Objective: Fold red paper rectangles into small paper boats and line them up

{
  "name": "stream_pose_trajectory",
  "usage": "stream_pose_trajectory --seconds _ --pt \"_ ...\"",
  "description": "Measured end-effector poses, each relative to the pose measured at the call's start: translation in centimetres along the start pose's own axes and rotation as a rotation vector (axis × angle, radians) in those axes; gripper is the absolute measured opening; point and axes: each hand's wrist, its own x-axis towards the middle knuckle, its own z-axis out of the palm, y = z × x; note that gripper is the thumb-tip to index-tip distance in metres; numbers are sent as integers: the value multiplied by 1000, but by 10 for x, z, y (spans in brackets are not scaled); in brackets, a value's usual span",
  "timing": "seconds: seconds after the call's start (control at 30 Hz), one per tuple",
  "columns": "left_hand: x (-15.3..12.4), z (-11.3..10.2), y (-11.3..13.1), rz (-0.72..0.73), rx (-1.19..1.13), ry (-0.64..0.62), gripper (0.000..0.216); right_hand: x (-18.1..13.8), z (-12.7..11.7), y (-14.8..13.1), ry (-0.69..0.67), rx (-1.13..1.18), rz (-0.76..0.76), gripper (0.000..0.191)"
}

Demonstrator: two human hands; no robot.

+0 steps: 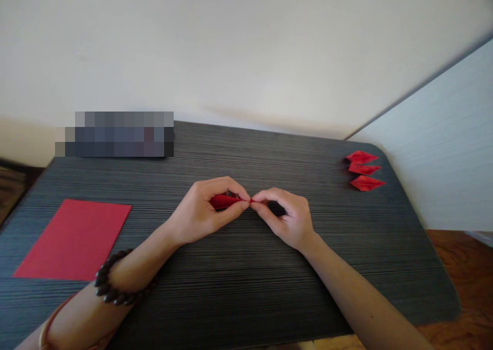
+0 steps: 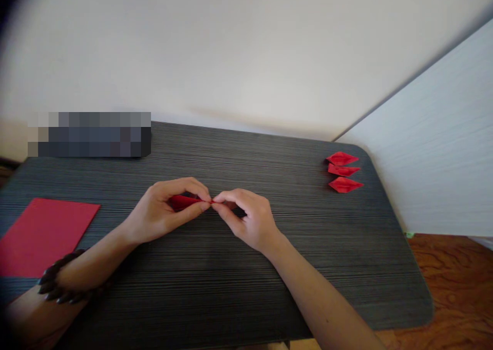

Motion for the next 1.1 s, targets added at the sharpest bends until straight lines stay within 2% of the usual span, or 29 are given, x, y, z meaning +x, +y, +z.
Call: stream_pose_trajectory --seconds 0.17,0.33,0.43,0.6,0.9,1.1 --pt "-1 -1 2 -110 -45 40 14 1 0 -1 -10 69 19 6" --pt "0 -5 2 -200 -85 -43 13 1 0 -2 -24 84 44 5" --pt "1 -6 1 -241 -100 -75 15 1 -1 -2 -31 92 0 7" --pt "2 -8 2 -284 -120 -128 17 2 -1 0 21 41 -89 11" --pt "2 -10 -1 -310 -169 -164 18 3 -1 -1 -58 109 27 6" --pt "3 -10 2 -322 -197 -175 17 2 -1 2 -39 93 -57 10"
